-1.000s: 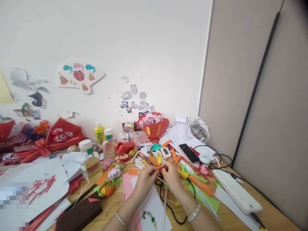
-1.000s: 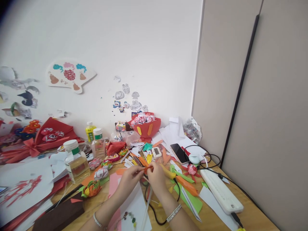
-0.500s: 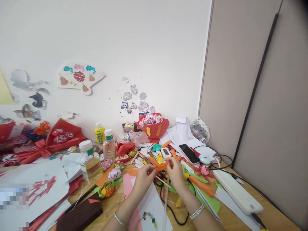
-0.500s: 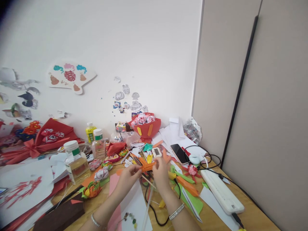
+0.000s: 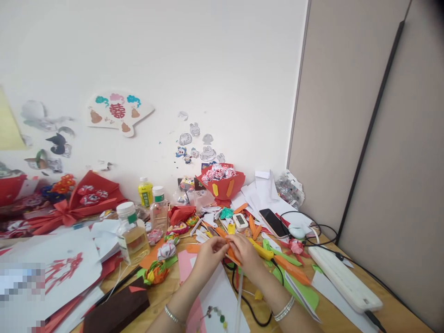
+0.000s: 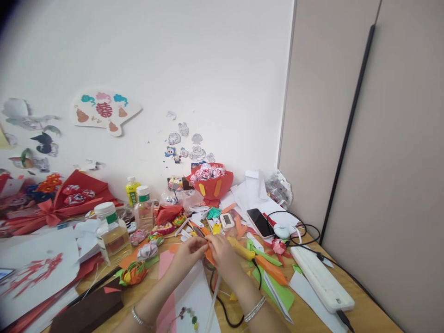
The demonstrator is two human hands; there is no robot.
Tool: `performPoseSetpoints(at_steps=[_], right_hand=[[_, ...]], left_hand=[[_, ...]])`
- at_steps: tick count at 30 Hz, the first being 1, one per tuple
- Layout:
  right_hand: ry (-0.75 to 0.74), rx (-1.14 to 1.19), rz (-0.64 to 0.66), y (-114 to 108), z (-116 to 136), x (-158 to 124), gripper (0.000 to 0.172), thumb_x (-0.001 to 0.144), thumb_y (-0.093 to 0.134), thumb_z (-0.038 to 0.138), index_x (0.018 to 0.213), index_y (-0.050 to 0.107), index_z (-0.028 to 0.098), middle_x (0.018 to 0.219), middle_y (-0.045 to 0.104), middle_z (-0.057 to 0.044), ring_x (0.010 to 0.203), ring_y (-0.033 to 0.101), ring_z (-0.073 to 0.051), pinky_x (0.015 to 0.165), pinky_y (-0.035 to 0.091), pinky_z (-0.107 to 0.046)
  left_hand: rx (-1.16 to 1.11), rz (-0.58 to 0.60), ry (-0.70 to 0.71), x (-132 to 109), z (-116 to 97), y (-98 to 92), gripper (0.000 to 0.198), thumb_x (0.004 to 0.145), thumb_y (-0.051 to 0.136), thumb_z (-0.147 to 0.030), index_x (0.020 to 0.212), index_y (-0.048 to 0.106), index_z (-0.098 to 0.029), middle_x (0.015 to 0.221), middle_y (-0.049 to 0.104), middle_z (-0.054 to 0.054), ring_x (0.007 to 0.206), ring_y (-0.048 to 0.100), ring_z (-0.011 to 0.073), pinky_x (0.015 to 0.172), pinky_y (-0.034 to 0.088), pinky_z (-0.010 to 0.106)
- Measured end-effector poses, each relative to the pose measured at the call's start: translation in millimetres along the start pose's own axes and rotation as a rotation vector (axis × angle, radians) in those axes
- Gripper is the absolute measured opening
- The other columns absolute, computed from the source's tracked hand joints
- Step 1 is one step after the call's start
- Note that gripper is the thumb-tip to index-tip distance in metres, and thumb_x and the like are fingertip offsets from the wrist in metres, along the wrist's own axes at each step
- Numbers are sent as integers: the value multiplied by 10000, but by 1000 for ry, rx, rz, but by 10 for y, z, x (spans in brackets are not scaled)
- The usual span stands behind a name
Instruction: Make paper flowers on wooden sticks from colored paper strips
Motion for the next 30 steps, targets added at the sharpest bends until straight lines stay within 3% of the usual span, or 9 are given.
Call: performPoseSetpoints(at_steps=[4,11,19,30], right_hand=[[27,-5,-27,30,-40,-22,276,874,390,158,1030,604,235,976,644,-54,935,581,-195,837,458,-355],[118,-33,-73,21,-103,-27,238,853,410,157,965,613,209,925,650,-58,861,599,-201,773,463,-339],[211,74,-33,29,-197,-18,199,836,418,170,949,579,199,887,636,-48,836,594,-193,750,457,-328],[288,332,6,58,-244,-5,275,730,522,133,994,573,193,796,595,-14,755,589,-175,702,473,-305]], left_hand=[[0,10,-6,-20,12,47,112,659,565,-239,724,614,-161,704,665,31,652,614,165,636,497,286],[60,22,61,-42,-22,74,180,690,517,-196,824,633,-166,762,685,39,682,616,163,667,500,294],[83,33,43,-32,4,73,202,685,501,-164,836,635,-154,746,684,44,660,609,162,641,489,282],[75,11,35,-20,-35,8,169,679,512,-164,802,627,-156,750,670,40,692,610,163,658,483,265]])
Point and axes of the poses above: each hand's wrist, its own x-axis towards the middle knuckle, its own y-axis out of the palm, z = x × y, the point moved 4 cm from there along x, towards the middle knuckle
